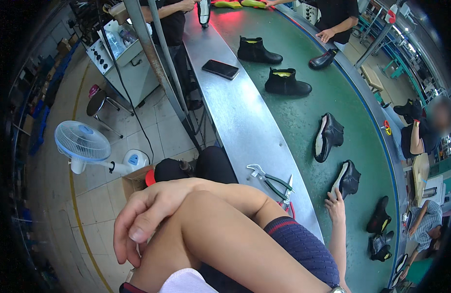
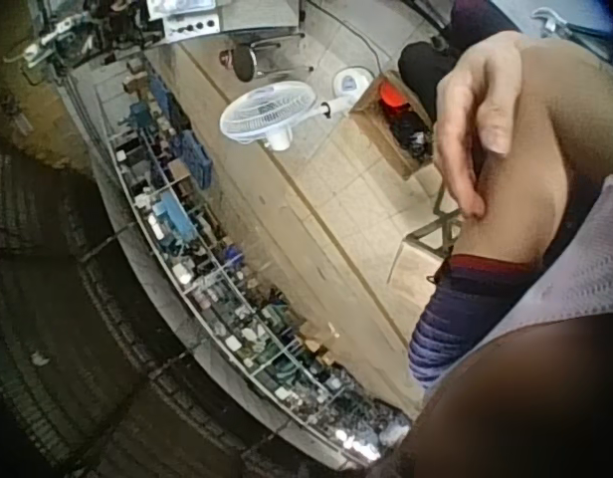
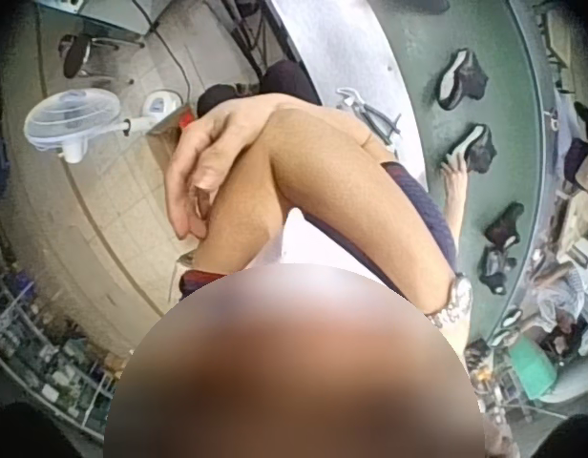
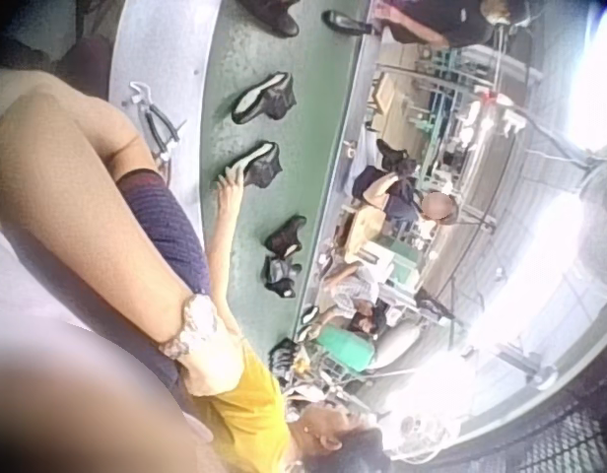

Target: The recorder is refining the edges and components of a shoe upper using scissors and pliers at a manufacturing workbench.

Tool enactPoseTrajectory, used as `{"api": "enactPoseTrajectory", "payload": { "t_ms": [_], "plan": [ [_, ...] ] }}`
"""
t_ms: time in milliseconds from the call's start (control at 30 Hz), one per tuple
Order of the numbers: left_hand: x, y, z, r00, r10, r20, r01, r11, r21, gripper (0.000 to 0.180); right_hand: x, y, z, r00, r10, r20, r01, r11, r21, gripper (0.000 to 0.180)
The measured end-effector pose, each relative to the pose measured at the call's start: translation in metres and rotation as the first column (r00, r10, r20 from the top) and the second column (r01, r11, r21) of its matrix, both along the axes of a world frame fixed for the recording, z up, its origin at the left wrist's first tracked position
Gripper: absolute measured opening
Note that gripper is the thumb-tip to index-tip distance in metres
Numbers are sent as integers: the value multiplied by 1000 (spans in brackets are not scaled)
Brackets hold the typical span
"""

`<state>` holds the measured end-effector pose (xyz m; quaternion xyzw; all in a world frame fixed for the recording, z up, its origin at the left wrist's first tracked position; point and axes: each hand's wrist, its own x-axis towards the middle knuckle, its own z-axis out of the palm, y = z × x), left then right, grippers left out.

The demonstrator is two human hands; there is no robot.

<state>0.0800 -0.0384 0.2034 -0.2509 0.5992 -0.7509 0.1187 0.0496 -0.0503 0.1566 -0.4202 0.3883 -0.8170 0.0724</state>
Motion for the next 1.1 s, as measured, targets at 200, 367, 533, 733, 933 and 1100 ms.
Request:
{"api": "enactPoseTrajectory", "payload": {
  "t_ms": [200,367,533,733,933,1100],
  "plan": [
    [2,5,-1,992,124,-28,-123,991,59,27,2,6,3,995,101,21,-101,995,-1,34],
    [31,-10,-16,980,142,-141,-143,990,-1,27,3,11,2,997,12,-70,-10,999,31,33],
    [77,-28,-24,805,51,-591,-231,945,-233,26,7,17,0,996,13,85,-18,998,56,38],
    [126,-46,-30,535,-62,-843,-408,855,-322,26,9,18,-5,990,-9,140,1,998,57,38],
    [157,-60,-31,335,-151,-930,-537,781,-320,27,10,17,-6,990,-52,133,37,993,112,38],
    [182,-73,-33,207,-219,-953,-627,718,-301,28,9,19,-5,981,-102,163,83,989,119,37]
  ]
}}
